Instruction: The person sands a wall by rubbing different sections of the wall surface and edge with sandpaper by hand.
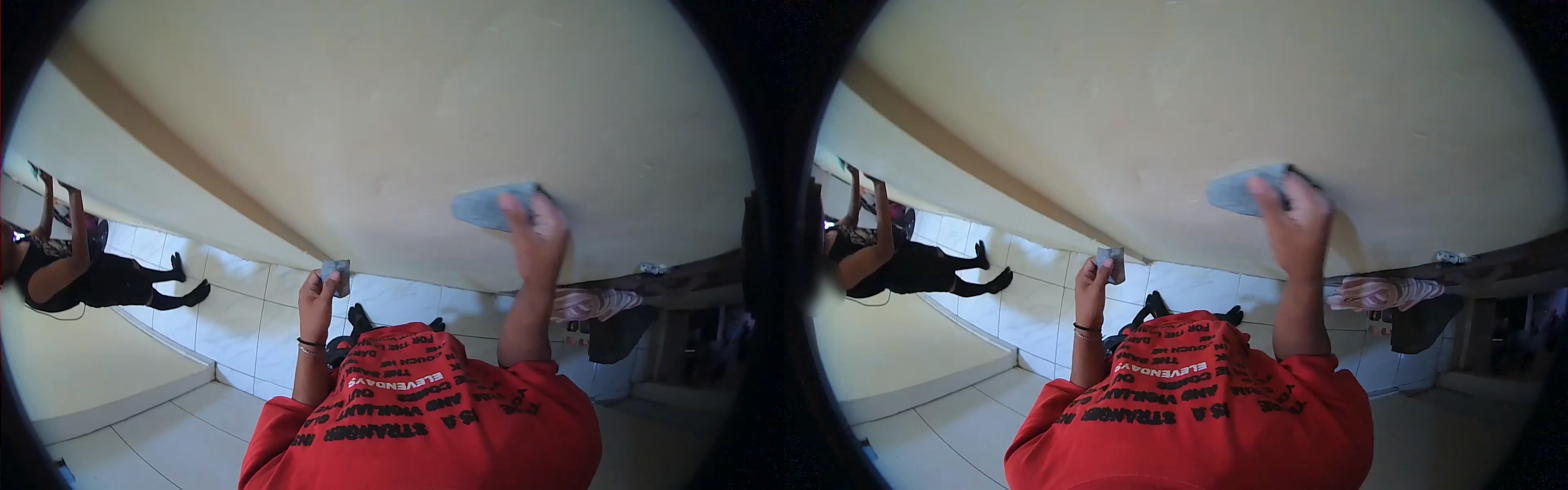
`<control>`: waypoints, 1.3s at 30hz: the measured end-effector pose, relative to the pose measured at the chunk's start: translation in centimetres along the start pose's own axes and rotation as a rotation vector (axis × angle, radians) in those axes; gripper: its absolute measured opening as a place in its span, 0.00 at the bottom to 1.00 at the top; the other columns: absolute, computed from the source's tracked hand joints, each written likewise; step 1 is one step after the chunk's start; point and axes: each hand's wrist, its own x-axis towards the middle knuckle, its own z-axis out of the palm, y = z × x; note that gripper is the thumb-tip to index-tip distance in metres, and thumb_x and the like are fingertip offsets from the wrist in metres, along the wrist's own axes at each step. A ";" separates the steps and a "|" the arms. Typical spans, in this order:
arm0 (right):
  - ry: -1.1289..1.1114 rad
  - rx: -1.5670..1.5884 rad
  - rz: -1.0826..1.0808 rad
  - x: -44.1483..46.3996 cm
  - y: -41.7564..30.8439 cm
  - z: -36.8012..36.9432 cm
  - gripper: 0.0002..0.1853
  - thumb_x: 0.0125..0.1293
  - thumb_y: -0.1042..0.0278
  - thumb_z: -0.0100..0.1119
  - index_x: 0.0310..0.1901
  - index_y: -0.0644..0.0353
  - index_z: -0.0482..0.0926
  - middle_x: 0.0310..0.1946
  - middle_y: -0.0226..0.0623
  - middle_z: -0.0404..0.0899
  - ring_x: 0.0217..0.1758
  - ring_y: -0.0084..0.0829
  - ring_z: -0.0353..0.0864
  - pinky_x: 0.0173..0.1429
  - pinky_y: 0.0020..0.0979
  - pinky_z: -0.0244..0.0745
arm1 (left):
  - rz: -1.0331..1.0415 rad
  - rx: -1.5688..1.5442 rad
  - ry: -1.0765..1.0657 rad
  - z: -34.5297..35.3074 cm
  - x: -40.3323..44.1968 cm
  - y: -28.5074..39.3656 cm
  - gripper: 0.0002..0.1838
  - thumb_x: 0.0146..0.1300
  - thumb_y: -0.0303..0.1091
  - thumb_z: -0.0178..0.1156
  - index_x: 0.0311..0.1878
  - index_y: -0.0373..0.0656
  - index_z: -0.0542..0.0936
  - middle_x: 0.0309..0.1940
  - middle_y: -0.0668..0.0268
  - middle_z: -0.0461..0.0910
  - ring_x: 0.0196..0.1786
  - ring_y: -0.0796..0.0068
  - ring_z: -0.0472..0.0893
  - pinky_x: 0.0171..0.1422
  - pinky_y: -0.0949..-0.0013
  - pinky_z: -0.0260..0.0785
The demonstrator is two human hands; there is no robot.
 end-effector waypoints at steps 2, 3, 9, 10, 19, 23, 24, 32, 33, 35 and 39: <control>-0.178 -0.230 -0.130 0.2 -0.5 2.6 0.13 0.56 0.64 0.58 0.23 0.64 0.71 0.14 0.41 0.68 0.18 0.35 0.68 0.25 0.32 0.65 | 0.005 -0.005 0.033 -0.5 -0.1 -0.3 0.10 0.61 0.35 0.55 0.36 0.37 0.73 0.29 0.70 0.75 0.31 0.85 0.71 0.37 0.79 0.62; -0.208 -0.241 -0.202 -0.1 -0.1 4.7 0.13 0.56 0.64 0.57 0.21 0.63 0.70 0.14 0.46 0.67 0.18 0.42 0.70 0.25 0.34 0.65 | 0.009 -0.005 0.055 -0.7 -0.1 -0.4 0.10 0.61 0.35 0.55 0.36 0.37 0.73 0.29 0.70 0.75 0.31 0.85 0.70 0.37 0.80 0.62; -0.371 -0.093 -0.166 -3.0 2.7 12.6 0.12 0.58 0.65 0.55 0.24 0.64 0.71 0.15 0.46 0.68 0.18 0.45 0.64 0.24 0.33 0.62 | 0.018 -0.027 0.114 -1.0 0.2 -0.6 0.10 0.60 0.35 0.55 0.36 0.38 0.73 0.28 0.71 0.75 0.31 0.86 0.69 0.37 0.80 0.61; -0.326 -0.016 -0.139 -3.1 2.6 12.7 0.11 0.58 0.65 0.55 0.25 0.64 0.72 0.14 0.42 0.70 0.17 0.41 0.65 0.24 0.32 0.62 | 0.030 -0.035 0.116 -1.1 0.2 -0.5 0.10 0.60 0.35 0.55 0.36 0.37 0.73 0.29 0.71 0.75 0.31 0.86 0.69 0.37 0.80 0.61; 0.018 0.983 0.417 -3.1 0.8 5.2 0.19 0.59 0.67 0.53 0.50 0.66 0.68 0.46 0.37 0.73 0.51 0.29 0.71 0.55 0.33 0.64 | 0.051 -0.004 -0.023 -1.0 1.7 2.1 0.10 0.60 0.35 0.54 0.37 0.38 0.73 0.29 0.71 0.75 0.32 0.85 0.71 0.38 0.79 0.63; 0.198 1.011 0.456 -5.3 4.4 0.1 0.18 0.60 0.65 0.52 0.50 0.65 0.68 0.45 0.39 0.73 0.49 0.35 0.72 0.54 0.34 0.65 | 0.073 0.070 -0.177 1.8 2.5 2.9 0.12 0.60 0.36 0.55 0.38 0.35 0.73 0.28 0.70 0.75 0.31 0.85 0.71 0.36 0.79 0.63; 0.207 1.002 0.487 -5.8 5.3 -1.8 0.18 0.60 0.64 0.53 0.49 0.65 0.69 0.43 0.39 0.74 0.48 0.34 0.73 0.54 0.36 0.64 | 0.063 0.069 -0.194 3.0 2.5 3.1 0.12 0.60 0.36 0.55 0.37 0.35 0.74 0.27 0.70 0.74 0.31 0.85 0.71 0.35 0.79 0.63; 0.814 0.399 0.449 -9.5 10.1 -16.9 0.19 0.57 0.65 0.57 0.49 0.65 0.69 0.43 0.40 0.72 0.46 0.35 0.72 0.47 0.37 0.70 | 0.002 0.106 -0.353 7.7 1.1 1.6 0.12 0.58 0.37 0.58 0.32 0.36 0.72 0.23 0.71 0.73 0.26 0.86 0.69 0.31 0.80 0.63; 0.869 0.261 0.385 -9.2 9.1 -17.7 0.20 0.57 0.65 0.58 0.49 0.65 0.69 0.43 0.41 0.72 0.46 0.35 0.72 0.47 0.39 0.70 | 0.000 0.153 -0.333 7.6 0.9 1.3 0.12 0.58 0.36 0.58 0.32 0.36 0.71 0.22 0.71 0.73 0.26 0.86 0.69 0.31 0.81 0.63; 0.916 0.117 0.322 -8.6 8.1 -17.8 0.21 0.57 0.65 0.58 0.49 0.66 0.69 0.44 0.41 0.71 0.45 0.35 0.72 0.47 0.40 0.71 | -0.018 0.108 -0.312 7.2 0.7 1.2 0.12 0.57 0.35 0.59 0.32 0.35 0.72 0.22 0.69 0.74 0.26 0.85 0.71 0.32 0.80 0.65; 0.585 0.012 0.305 -6.4 10.5 -14.7 0.26 0.52 0.60 0.64 0.47 0.69 0.70 0.42 0.42 0.74 0.41 0.31 0.75 0.45 0.31 0.71 | -0.049 0.011 -0.261 7.5 0.4 0.9 0.11 0.56 0.33 0.60 0.34 0.34 0.73 0.25 0.66 0.77 0.29 0.81 0.77 0.34 0.78 0.70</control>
